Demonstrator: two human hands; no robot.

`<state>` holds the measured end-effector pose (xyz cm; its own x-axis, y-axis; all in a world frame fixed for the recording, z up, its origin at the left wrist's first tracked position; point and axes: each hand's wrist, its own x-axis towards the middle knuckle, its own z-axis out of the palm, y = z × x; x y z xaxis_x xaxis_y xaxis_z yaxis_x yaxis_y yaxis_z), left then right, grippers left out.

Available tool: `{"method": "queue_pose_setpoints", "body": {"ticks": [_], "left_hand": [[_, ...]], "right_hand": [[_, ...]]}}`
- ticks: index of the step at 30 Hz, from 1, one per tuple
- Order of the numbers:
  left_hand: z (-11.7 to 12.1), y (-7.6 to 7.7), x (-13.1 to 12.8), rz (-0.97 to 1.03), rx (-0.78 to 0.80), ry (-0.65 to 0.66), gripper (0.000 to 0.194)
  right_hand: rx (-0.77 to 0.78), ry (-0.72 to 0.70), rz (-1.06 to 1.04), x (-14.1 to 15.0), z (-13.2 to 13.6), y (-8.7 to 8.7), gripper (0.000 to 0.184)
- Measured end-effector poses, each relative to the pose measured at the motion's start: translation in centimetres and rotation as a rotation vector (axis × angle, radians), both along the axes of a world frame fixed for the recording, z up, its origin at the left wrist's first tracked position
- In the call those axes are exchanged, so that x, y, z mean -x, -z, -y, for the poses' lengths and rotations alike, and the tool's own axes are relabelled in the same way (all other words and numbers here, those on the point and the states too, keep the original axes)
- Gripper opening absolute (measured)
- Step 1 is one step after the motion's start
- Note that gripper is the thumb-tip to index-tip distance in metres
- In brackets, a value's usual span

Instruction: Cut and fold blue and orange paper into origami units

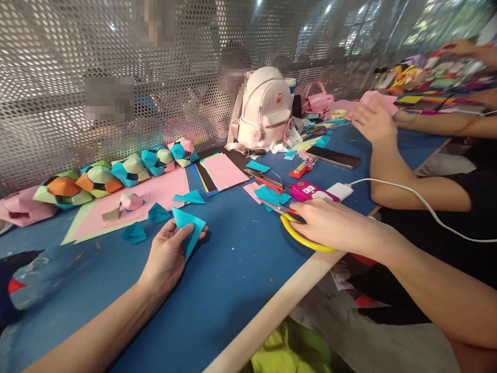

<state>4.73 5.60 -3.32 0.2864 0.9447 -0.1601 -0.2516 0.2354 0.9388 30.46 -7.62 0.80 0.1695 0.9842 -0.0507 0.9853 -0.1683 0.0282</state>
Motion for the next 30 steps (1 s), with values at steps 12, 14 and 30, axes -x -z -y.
{"method": "queue_pose_setpoints", "body": {"ticks": [12, 14, 30], "left_hand": [[0.0, 0.0, 0.2, -0.019, 0.005, -0.016, 0.02], [0.0, 0.0, 0.2, -0.017, 0.006, -0.009, 0.018], [0.0, -0.2, 0.1, -0.053, -0.012, -0.005, 0.012]], "right_hand": [[0.039, 0.011, 0.066, 1.4, -5.2, 0.0, 0.029], [0.06, -0.003, 0.06, 1.0, -5.4, 0.1, 0.029], [0.061, -0.029, 0.081, -0.5, -6.3, -1.4, 0.036]]}}
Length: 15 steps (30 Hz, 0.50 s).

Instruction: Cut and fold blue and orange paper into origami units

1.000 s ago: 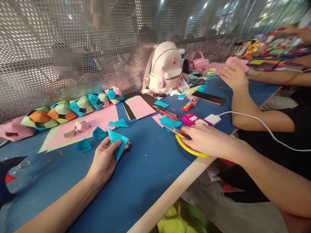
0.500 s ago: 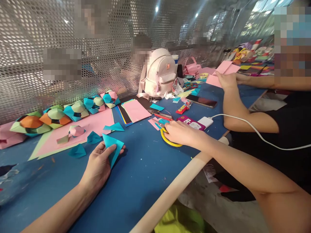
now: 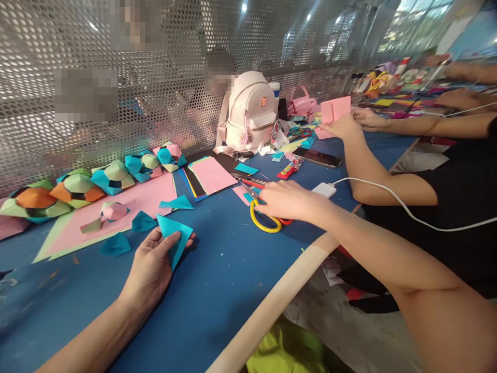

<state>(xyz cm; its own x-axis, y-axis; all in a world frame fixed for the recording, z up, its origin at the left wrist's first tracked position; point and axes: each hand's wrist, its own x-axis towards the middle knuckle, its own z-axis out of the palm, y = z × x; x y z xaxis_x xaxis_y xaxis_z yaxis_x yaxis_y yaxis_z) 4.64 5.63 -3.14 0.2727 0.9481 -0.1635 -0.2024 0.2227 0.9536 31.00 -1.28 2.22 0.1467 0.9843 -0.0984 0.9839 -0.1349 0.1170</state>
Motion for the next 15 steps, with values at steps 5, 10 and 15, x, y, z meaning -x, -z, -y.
{"method": "queue_pose_setpoints", "body": {"ticks": [5, 10, 15], "left_hand": [[-0.2, 0.2, 0.2, -0.007, -0.017, 0.014, 0.015], [-0.3, 0.3, 0.3, -0.024, -0.021, 0.018, 0.013], [-0.2, 0.1, 0.2, -0.037, -0.019, 0.023, 0.012]], "right_hand": [[-0.234, 0.086, -0.023, -3.6, -6.1, -1.9, 0.044], [-0.09, 0.072, -0.06, -4.9, -12.0, 0.2, 0.042], [-0.115, 0.044, -0.038, -4.9, -12.6, 0.6, 0.04]]}}
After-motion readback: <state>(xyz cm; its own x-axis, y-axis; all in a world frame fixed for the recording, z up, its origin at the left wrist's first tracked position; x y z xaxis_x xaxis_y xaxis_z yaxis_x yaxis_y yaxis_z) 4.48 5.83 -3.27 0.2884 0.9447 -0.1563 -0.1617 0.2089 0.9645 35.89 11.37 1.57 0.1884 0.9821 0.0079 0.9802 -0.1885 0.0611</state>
